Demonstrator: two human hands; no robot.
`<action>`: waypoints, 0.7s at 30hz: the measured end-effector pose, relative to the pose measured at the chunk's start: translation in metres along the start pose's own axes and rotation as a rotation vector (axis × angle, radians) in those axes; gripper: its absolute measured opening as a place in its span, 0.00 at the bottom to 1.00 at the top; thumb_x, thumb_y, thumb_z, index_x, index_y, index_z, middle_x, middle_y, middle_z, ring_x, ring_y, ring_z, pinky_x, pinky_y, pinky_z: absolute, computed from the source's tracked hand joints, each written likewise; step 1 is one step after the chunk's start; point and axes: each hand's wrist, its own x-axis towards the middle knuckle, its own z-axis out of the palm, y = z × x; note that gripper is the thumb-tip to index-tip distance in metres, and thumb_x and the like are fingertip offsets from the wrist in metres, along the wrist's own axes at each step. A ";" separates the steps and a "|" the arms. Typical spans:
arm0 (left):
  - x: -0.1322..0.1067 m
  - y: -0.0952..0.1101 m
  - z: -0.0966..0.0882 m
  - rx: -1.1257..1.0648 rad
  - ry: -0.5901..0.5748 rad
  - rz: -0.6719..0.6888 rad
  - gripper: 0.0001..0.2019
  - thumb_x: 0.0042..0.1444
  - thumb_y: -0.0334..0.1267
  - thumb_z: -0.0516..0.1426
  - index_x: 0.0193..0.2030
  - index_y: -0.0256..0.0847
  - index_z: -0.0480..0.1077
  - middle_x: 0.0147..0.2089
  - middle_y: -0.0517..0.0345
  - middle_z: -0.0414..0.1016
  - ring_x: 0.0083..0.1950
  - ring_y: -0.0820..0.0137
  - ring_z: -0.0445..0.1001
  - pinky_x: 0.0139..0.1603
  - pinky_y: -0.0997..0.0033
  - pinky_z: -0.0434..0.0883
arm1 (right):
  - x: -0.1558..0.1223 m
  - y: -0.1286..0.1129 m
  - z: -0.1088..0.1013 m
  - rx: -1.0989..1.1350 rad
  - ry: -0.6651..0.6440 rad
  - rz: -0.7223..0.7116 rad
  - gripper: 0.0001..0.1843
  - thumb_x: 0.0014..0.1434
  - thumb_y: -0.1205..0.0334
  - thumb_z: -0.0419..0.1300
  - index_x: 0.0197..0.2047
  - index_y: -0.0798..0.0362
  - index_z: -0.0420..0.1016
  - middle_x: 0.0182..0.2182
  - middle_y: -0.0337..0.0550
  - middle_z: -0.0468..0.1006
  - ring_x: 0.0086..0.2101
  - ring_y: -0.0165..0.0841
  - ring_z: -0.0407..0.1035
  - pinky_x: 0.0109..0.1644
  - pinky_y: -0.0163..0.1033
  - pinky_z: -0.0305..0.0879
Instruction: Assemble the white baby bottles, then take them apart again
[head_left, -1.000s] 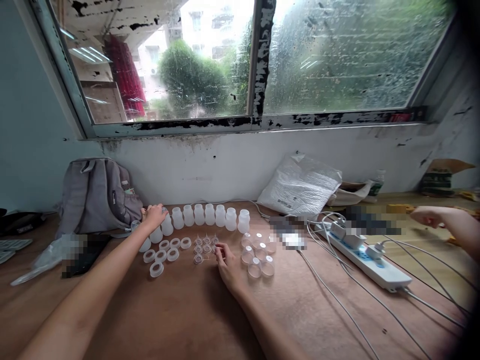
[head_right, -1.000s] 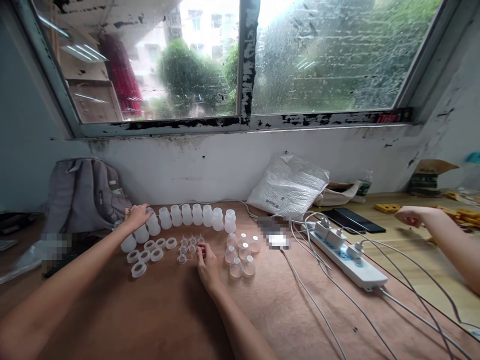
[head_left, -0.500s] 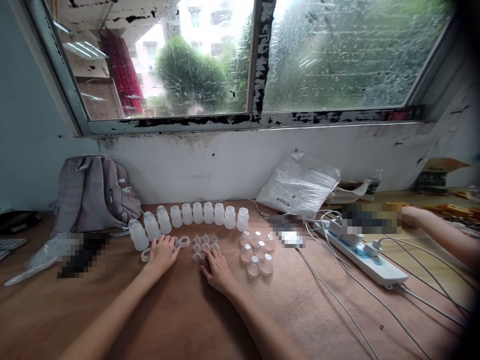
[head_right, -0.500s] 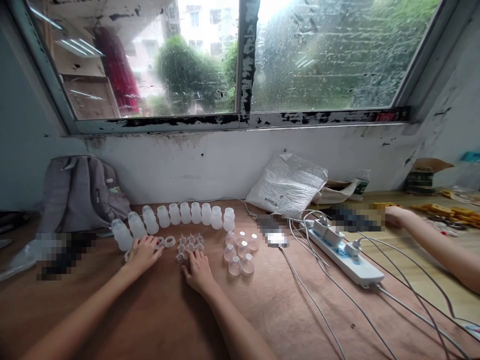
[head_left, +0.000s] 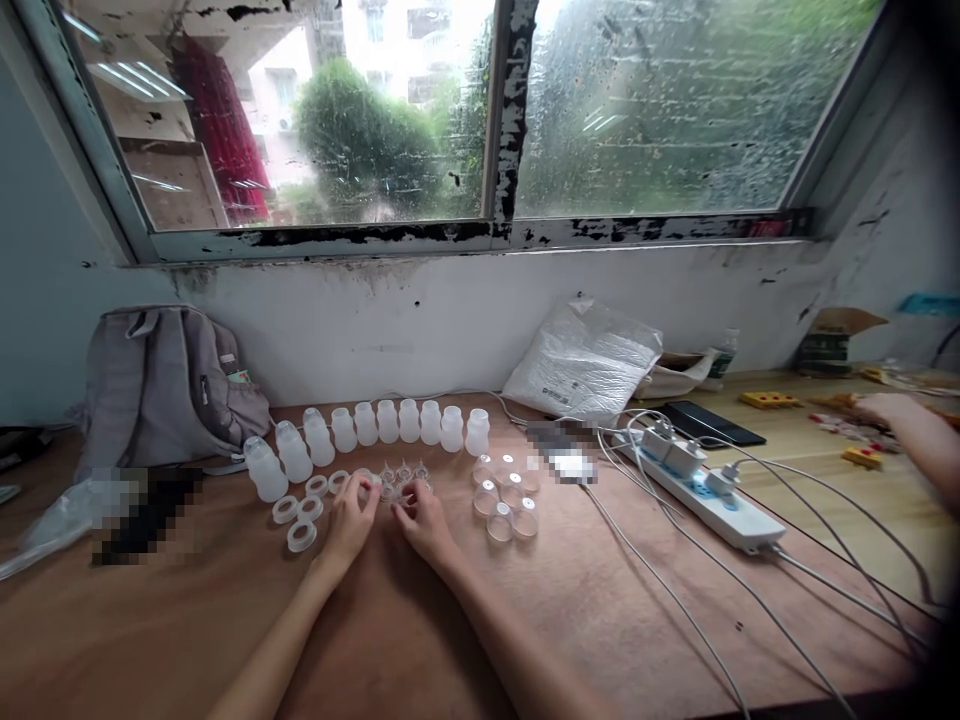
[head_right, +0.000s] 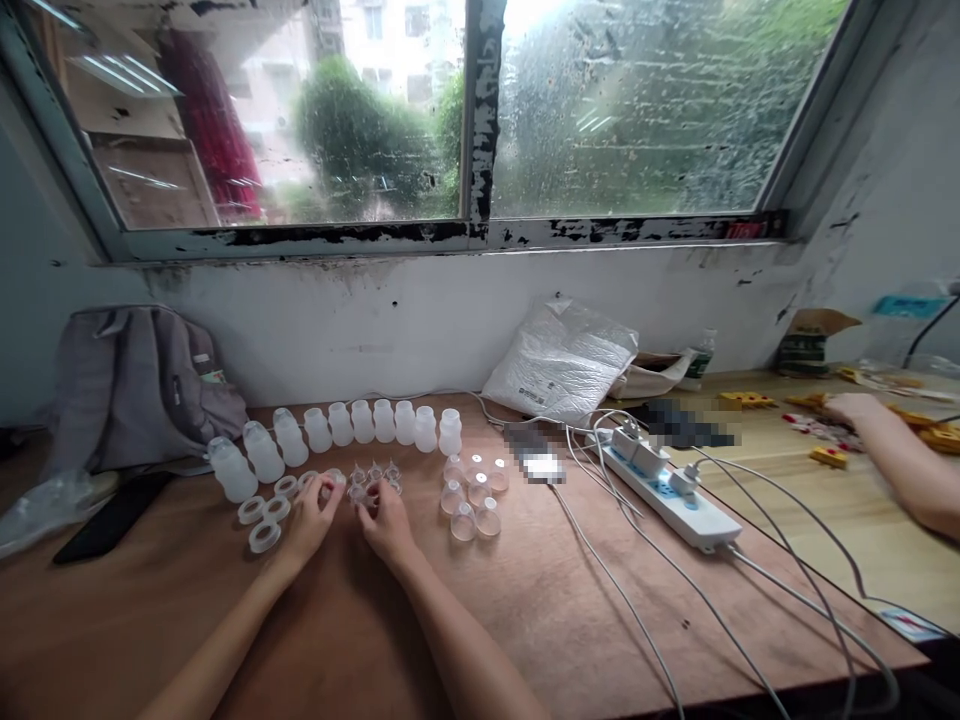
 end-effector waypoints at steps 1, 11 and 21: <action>0.001 0.006 0.005 -0.120 0.006 -0.042 0.11 0.53 0.47 0.48 0.30 0.43 0.63 0.33 0.55 0.69 0.36 0.66 0.69 0.39 0.68 0.64 | 0.002 0.001 -0.003 0.099 0.041 0.080 0.05 0.49 0.64 0.54 0.33 0.52 0.61 0.28 0.40 0.70 0.28 0.32 0.67 0.33 0.37 0.64; -0.012 0.021 0.033 -0.457 -0.047 -0.239 0.13 0.54 0.50 0.47 0.28 0.43 0.62 0.26 0.60 0.69 0.29 0.69 0.69 0.32 0.71 0.64 | 0.002 0.005 -0.011 0.212 0.250 0.148 0.10 0.49 0.67 0.52 0.38 0.53 0.62 0.26 0.38 0.68 0.25 0.28 0.65 0.29 0.33 0.65; -0.023 0.022 0.048 -1.036 -0.082 -0.639 0.18 0.49 0.54 0.51 0.36 0.41 0.62 0.34 0.57 0.72 0.34 0.70 0.73 0.35 0.72 0.68 | -0.009 -0.007 -0.010 -0.090 0.117 -0.136 0.15 0.48 0.71 0.49 0.41 0.52 0.62 0.30 0.41 0.68 0.29 0.30 0.63 0.34 0.35 0.63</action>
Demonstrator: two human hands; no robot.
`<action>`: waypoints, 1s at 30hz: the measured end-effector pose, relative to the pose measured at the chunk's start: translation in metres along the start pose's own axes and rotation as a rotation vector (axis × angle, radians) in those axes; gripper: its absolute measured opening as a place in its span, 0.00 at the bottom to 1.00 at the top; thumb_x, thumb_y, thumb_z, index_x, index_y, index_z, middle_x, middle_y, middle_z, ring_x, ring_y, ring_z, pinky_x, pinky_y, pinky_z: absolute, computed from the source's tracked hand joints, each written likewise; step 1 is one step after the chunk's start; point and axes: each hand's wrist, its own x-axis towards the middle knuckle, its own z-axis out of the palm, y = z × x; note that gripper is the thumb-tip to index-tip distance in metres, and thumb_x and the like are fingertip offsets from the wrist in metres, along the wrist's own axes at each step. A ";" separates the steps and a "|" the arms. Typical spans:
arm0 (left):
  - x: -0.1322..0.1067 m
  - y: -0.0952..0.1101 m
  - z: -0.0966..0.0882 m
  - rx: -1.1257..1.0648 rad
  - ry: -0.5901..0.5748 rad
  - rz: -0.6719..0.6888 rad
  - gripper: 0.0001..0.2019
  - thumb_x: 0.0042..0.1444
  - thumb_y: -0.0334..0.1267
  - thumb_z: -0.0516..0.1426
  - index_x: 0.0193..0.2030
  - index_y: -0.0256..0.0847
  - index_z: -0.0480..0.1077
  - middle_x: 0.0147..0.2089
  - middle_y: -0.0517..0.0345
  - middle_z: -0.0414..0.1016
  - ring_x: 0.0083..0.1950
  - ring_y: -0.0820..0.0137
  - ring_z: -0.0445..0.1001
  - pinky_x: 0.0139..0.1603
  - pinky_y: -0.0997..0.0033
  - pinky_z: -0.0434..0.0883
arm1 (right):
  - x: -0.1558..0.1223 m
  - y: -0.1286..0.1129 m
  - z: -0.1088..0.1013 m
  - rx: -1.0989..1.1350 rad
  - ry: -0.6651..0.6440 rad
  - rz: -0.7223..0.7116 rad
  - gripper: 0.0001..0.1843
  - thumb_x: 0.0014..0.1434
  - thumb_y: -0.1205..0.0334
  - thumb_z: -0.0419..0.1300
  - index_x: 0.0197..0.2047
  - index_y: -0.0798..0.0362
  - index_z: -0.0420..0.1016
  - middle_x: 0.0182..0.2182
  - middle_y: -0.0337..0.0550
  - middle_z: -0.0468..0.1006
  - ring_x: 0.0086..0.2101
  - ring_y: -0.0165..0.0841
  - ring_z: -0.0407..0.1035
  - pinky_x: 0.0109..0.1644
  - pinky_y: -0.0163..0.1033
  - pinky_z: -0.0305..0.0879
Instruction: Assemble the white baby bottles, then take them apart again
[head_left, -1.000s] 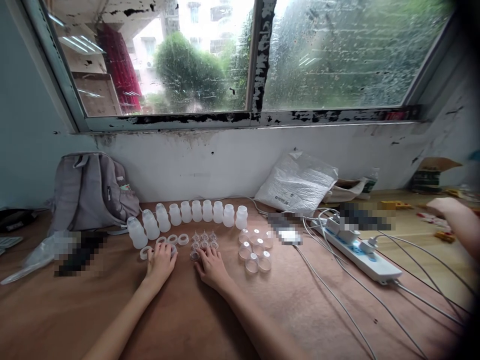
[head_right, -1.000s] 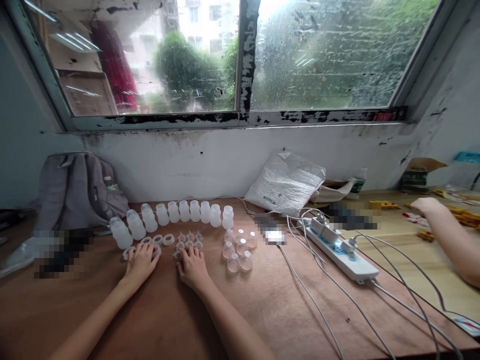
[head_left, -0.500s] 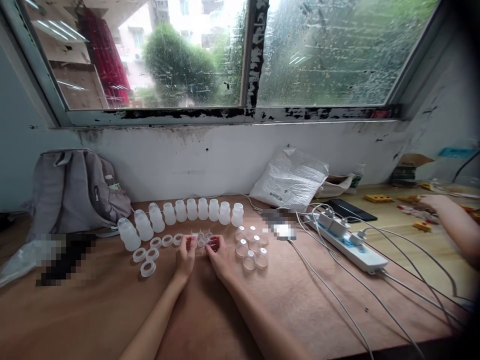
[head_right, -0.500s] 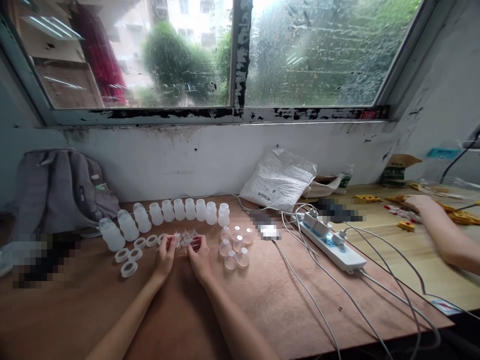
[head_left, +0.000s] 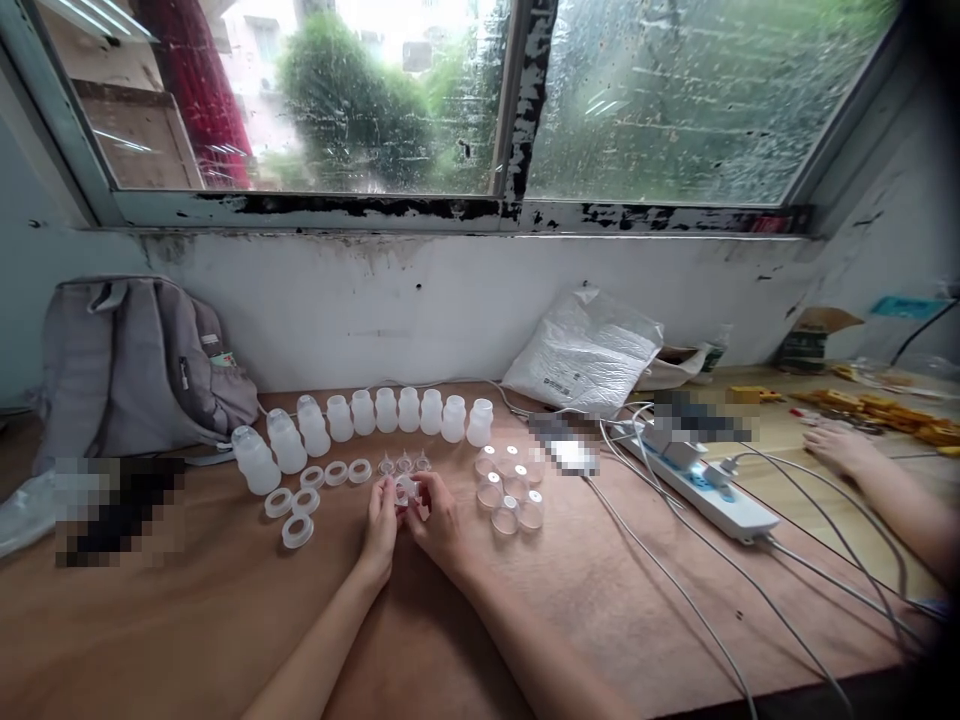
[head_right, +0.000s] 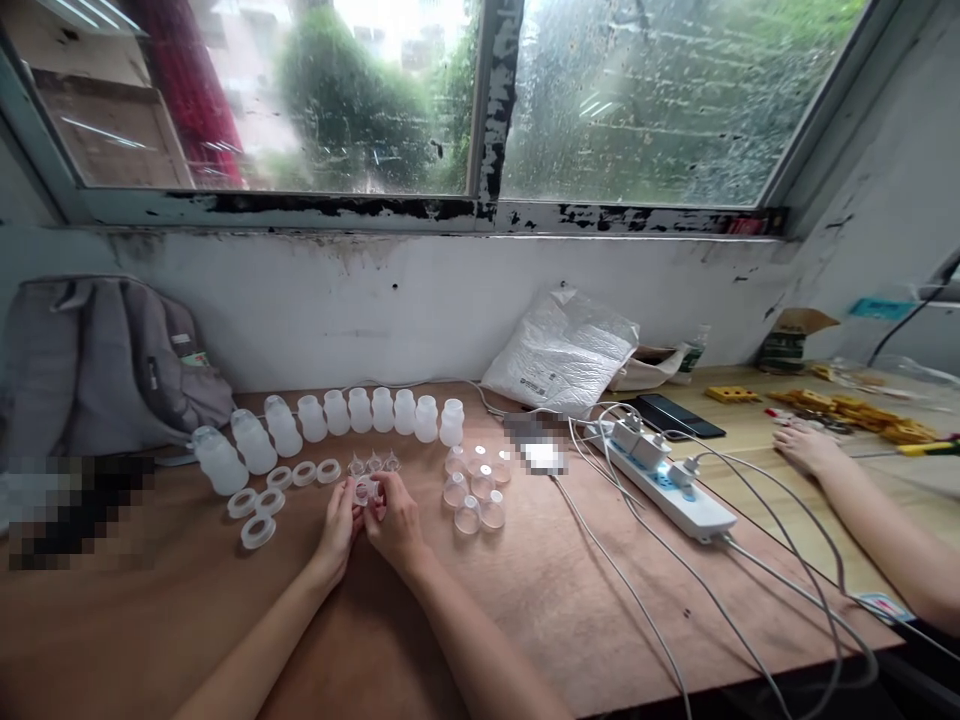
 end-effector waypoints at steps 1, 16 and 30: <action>-0.001 -0.001 0.001 -0.010 -0.008 -0.018 0.18 0.49 0.54 0.52 0.37 0.41 0.62 0.35 0.57 0.72 0.34 0.70 0.73 0.35 0.72 0.68 | -0.001 -0.001 0.001 -0.011 -0.007 -0.008 0.16 0.48 0.71 0.49 0.42 0.52 0.62 0.31 0.42 0.68 0.29 0.31 0.64 0.35 0.36 0.63; -0.002 0.001 0.000 0.027 -0.050 0.021 0.18 0.50 0.52 0.52 0.42 0.41 0.65 0.43 0.52 0.72 0.42 0.67 0.73 0.40 0.72 0.69 | -0.003 -0.007 0.000 -0.038 -0.104 -0.005 0.20 0.50 0.71 0.49 0.47 0.51 0.63 0.36 0.45 0.71 0.33 0.33 0.67 0.35 0.36 0.65; -0.003 0.007 0.001 -0.117 -0.157 -0.106 0.20 0.51 0.50 0.53 0.46 0.39 0.64 0.40 0.49 0.74 0.39 0.65 0.74 0.39 0.68 0.70 | 0.008 0.007 -0.004 0.064 -0.052 0.175 0.09 0.52 0.64 0.52 0.36 0.53 0.70 0.30 0.42 0.67 0.26 0.30 0.65 0.32 0.35 0.64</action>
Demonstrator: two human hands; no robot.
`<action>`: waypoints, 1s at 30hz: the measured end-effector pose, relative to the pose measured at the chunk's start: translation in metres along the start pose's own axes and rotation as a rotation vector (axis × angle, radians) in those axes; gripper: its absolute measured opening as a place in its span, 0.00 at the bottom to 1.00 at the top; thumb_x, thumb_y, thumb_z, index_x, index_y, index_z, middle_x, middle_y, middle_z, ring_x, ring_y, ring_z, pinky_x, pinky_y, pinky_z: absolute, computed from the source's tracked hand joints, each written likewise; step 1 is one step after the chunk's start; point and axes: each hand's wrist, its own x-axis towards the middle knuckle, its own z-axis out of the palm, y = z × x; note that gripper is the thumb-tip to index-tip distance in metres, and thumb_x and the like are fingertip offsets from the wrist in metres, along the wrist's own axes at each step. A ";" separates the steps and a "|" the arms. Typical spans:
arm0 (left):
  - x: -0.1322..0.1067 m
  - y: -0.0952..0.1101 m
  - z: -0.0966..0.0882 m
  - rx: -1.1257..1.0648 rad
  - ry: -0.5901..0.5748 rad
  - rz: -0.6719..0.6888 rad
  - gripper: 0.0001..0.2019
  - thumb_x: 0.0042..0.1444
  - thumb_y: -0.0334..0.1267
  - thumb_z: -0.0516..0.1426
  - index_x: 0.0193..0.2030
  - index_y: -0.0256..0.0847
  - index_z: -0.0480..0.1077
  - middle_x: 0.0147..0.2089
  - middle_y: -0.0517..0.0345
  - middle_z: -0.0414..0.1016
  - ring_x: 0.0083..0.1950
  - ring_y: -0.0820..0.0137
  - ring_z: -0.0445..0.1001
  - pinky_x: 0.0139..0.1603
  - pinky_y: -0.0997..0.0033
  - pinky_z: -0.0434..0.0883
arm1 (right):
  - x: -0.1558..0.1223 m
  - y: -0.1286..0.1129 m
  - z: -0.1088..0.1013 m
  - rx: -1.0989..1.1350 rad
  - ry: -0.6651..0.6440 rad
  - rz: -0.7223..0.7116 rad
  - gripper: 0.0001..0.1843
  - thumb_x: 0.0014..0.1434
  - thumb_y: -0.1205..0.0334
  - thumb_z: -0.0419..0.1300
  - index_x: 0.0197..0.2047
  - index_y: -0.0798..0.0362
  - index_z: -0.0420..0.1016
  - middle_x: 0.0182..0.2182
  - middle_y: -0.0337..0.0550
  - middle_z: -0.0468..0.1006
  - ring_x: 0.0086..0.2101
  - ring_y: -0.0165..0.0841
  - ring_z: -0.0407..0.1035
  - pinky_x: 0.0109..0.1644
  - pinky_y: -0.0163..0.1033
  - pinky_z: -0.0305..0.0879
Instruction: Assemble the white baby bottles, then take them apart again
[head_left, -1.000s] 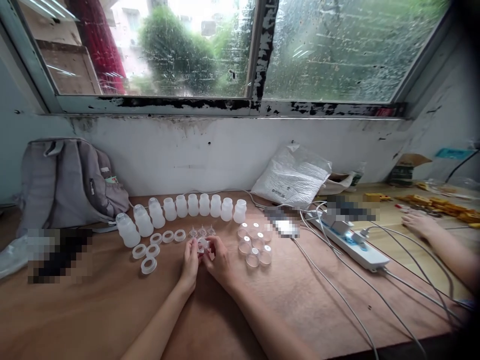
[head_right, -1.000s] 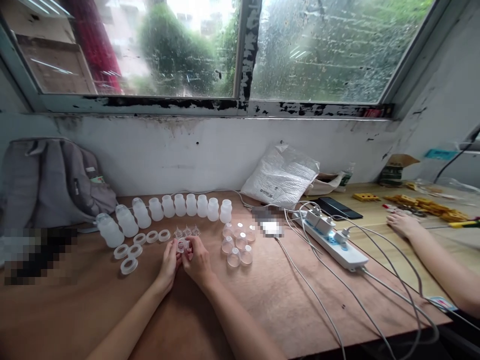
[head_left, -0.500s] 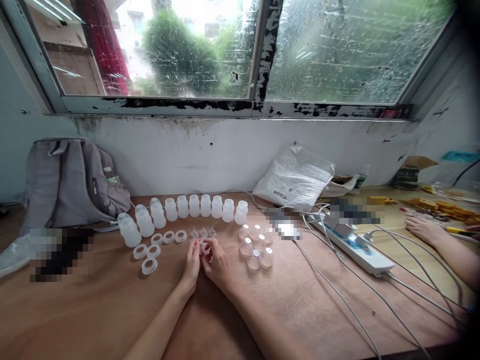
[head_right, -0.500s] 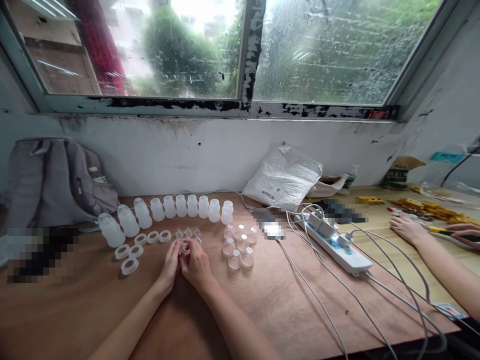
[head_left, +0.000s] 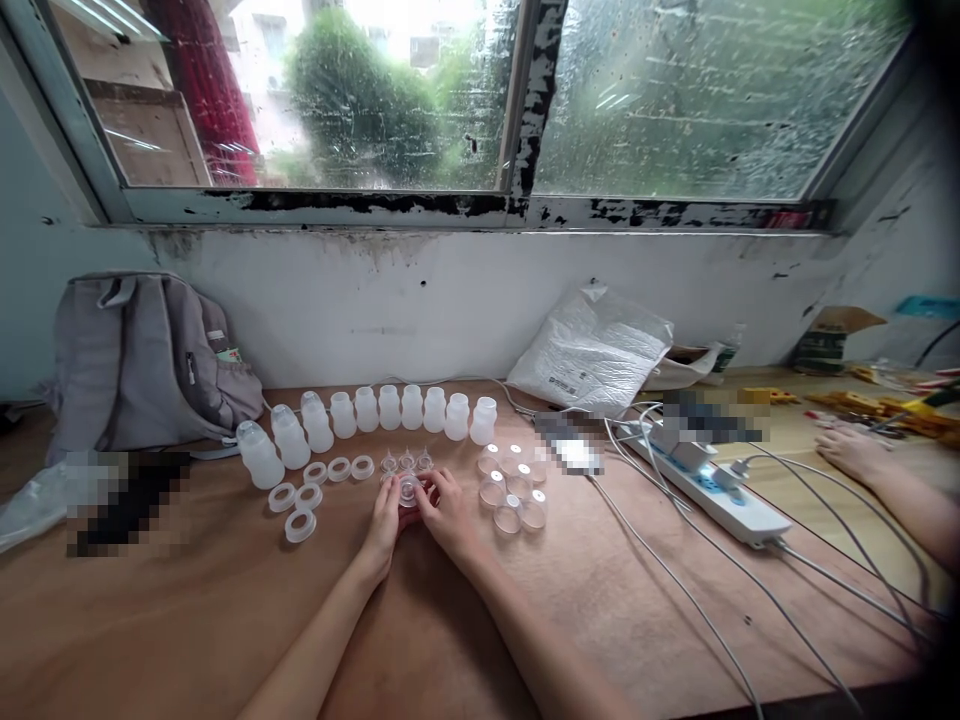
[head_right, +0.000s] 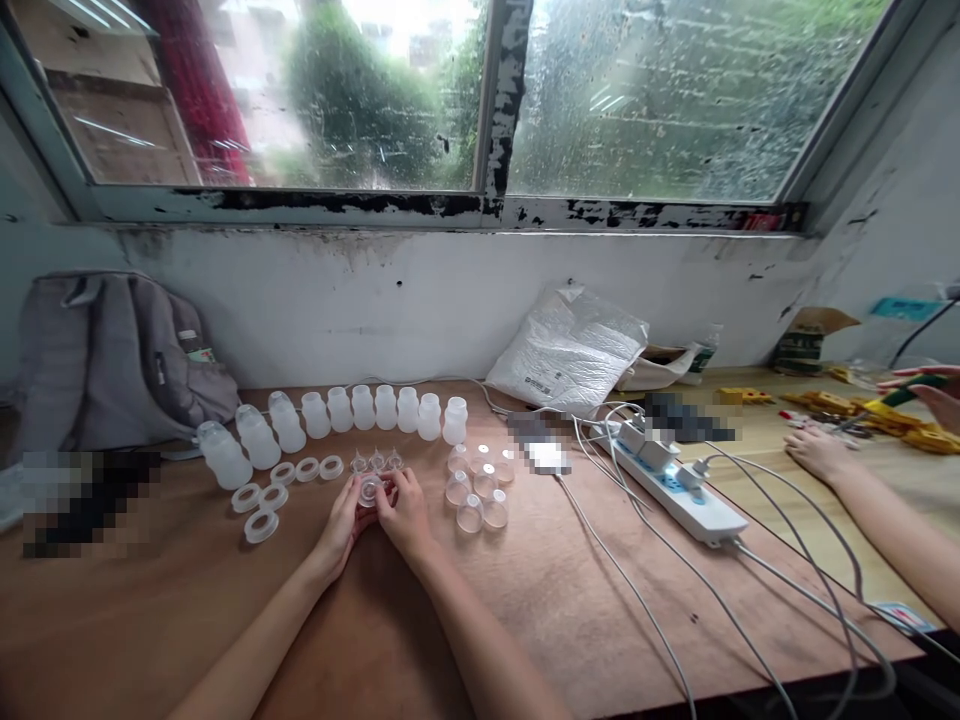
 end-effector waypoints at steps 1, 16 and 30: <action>0.000 0.000 0.000 0.014 0.008 -0.002 0.20 0.50 0.50 0.53 0.46 0.39 0.64 0.41 0.49 0.74 0.40 0.65 0.74 0.39 0.68 0.70 | 0.000 0.000 0.000 -0.002 -0.008 -0.001 0.08 0.52 0.64 0.52 0.35 0.52 0.70 0.30 0.41 0.67 0.27 0.30 0.65 0.32 0.35 0.64; 0.002 -0.009 -0.003 0.451 -0.069 0.195 0.22 0.54 0.53 0.45 0.46 0.39 0.64 0.41 0.51 0.72 0.31 0.69 0.72 0.26 0.72 0.71 | -0.001 0.012 0.003 -0.060 -0.002 0.098 0.05 0.48 0.65 0.52 0.27 0.51 0.56 0.22 0.34 0.63 0.23 0.29 0.59 0.27 0.33 0.57; -0.010 -0.006 0.006 0.691 -0.038 0.261 0.20 0.57 0.48 0.44 0.50 0.41 0.62 0.36 0.56 0.73 0.19 0.76 0.67 0.18 0.77 0.68 | 0.002 0.015 0.004 -0.015 0.000 0.130 0.06 0.46 0.67 0.50 0.26 0.50 0.53 0.19 0.32 0.61 0.21 0.28 0.57 0.24 0.32 0.51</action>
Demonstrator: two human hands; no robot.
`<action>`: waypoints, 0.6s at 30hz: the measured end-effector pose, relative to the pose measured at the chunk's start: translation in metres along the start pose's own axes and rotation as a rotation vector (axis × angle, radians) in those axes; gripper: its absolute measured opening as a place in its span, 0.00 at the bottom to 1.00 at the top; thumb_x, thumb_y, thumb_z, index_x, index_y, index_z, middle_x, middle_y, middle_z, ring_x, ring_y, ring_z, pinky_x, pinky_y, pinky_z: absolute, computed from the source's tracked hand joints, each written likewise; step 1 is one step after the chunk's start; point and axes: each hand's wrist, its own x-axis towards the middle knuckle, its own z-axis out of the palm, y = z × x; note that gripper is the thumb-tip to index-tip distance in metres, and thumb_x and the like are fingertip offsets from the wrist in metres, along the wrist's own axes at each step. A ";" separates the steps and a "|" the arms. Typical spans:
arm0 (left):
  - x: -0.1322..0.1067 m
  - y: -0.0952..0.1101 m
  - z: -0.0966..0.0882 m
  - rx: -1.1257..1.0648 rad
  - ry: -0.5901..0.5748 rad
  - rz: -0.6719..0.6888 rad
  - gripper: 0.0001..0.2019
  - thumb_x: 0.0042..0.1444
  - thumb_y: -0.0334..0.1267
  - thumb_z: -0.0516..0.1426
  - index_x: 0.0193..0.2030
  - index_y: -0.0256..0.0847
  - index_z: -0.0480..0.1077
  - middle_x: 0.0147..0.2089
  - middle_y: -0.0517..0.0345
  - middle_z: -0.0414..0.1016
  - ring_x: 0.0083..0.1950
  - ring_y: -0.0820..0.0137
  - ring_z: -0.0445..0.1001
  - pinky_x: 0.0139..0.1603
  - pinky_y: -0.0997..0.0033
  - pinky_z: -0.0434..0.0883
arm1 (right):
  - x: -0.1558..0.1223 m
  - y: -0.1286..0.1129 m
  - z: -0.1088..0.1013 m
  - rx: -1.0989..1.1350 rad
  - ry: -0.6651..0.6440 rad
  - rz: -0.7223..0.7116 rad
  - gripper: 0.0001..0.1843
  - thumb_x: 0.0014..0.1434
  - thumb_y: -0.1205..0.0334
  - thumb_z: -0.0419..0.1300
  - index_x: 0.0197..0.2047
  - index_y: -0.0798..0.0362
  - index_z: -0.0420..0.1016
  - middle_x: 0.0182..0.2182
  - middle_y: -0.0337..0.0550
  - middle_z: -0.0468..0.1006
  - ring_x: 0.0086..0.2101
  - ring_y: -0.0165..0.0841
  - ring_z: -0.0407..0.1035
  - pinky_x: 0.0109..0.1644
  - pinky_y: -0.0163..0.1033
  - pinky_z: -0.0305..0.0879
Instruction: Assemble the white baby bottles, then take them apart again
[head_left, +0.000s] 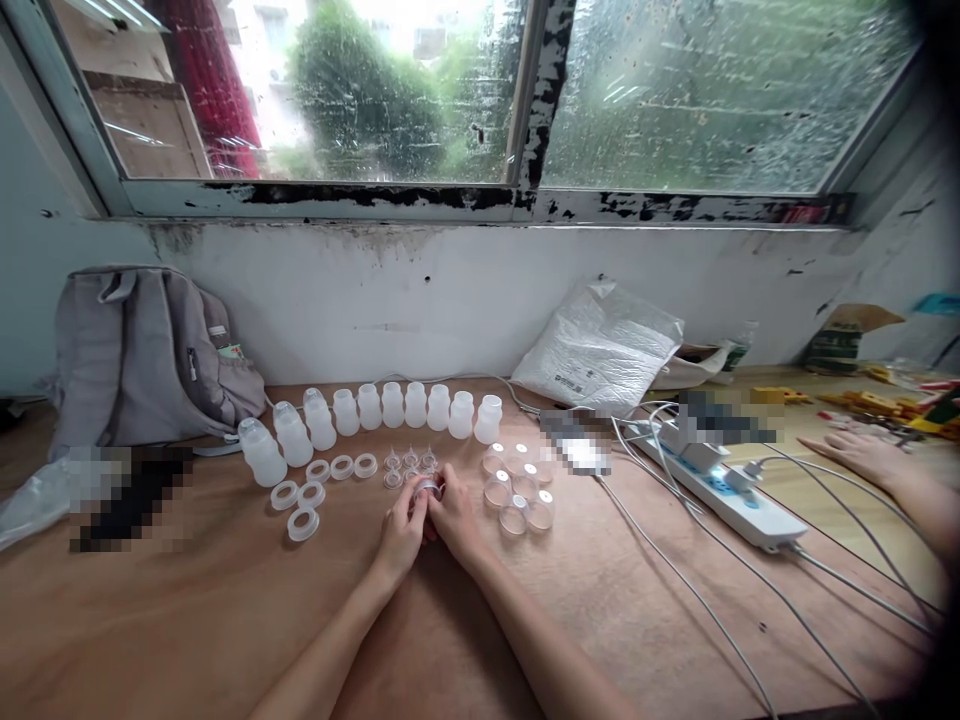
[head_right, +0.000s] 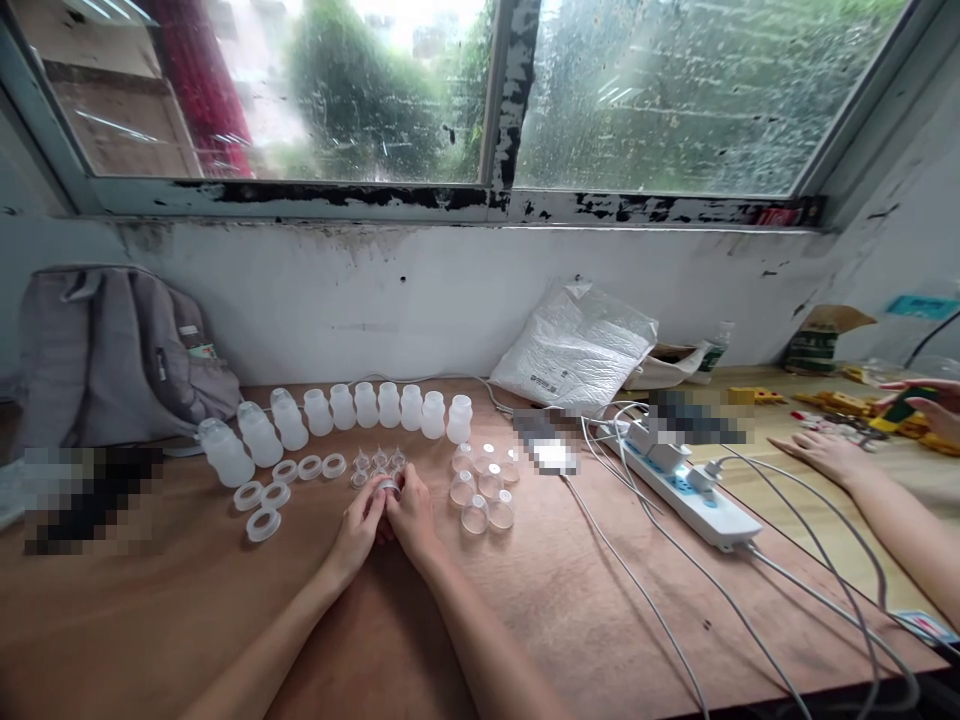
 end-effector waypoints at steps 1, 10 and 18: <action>-0.001 0.001 0.000 0.002 -0.010 0.002 0.19 0.57 0.48 0.44 0.50 0.41 0.61 0.35 0.56 0.73 0.19 0.77 0.67 0.18 0.77 0.68 | 0.000 0.000 0.000 0.000 0.002 0.001 0.06 0.46 0.67 0.50 0.25 0.50 0.53 0.19 0.32 0.61 0.21 0.28 0.57 0.24 0.31 0.51; -0.002 0.007 -0.005 -0.012 -0.073 0.030 0.18 0.57 0.45 0.44 0.51 0.42 0.61 0.28 0.60 0.72 0.20 0.75 0.68 0.21 0.77 0.68 | 0.000 -0.002 -0.003 0.011 0.019 0.015 0.06 0.46 0.68 0.50 0.25 0.50 0.52 0.19 0.32 0.60 0.21 0.28 0.56 0.24 0.32 0.52; 0.006 0.007 -0.017 -0.075 -0.073 0.022 0.21 0.56 0.48 0.45 0.53 0.40 0.59 0.31 0.57 0.75 0.24 0.72 0.72 0.23 0.75 0.69 | -0.001 -0.006 -0.003 0.075 0.064 0.014 0.06 0.47 0.65 0.51 0.25 0.50 0.53 0.21 0.33 0.60 0.22 0.29 0.58 0.25 0.33 0.55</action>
